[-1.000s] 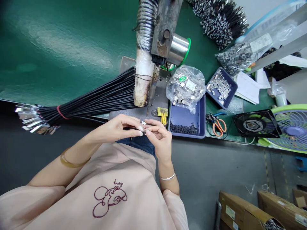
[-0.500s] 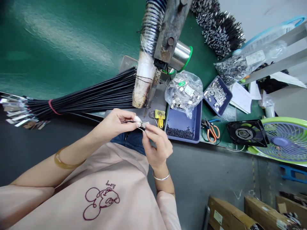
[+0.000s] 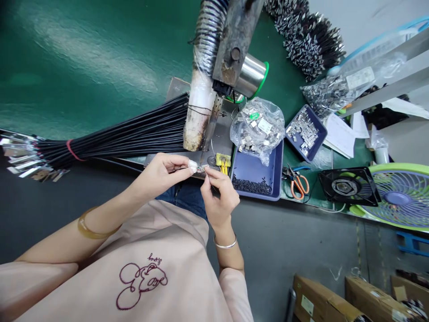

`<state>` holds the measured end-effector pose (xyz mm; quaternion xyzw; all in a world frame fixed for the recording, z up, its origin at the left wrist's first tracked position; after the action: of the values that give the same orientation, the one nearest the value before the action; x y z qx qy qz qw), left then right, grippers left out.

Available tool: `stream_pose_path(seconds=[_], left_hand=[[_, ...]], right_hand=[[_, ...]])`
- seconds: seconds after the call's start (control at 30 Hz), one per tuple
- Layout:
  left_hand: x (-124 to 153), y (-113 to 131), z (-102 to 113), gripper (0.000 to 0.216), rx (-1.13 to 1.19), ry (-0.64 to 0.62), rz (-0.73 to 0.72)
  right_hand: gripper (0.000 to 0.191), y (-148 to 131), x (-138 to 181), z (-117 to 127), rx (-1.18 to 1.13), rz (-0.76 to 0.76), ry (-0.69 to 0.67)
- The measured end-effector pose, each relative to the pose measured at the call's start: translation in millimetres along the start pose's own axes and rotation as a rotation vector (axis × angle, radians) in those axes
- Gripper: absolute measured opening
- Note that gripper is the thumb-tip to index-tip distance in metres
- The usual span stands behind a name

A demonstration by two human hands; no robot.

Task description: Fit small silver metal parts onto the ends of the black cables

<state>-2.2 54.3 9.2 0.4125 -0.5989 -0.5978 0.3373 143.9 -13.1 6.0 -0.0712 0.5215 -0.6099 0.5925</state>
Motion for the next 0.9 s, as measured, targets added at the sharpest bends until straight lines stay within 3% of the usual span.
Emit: stream_pose_path(seconds=[0.23,0.9], left_hand=[[-1.2,-0.2,-1.4,0.021,-0.033,0.050,-0.010],[-2.8,2.5,-2.0,0.024,0.016,0.063,0.032]], right_hand=[[0.021,-4.2,-4.6,-2.5,0.175,0.199,0.005],[0.023,-5.2,-7.3,-2.2,0.248,0.322,0.005]])
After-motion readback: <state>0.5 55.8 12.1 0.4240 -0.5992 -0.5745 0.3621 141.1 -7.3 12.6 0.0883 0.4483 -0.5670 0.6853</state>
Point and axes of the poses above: each hand's wrist, its own x-axis away from the middle knuckle, its own z-axis out of the back of the hand, y = z × x, the point moved 2 cm from there along -x, towards the middle knuckle, and after that the axes turned 9 degrees about -z, right-handed, at the moved point
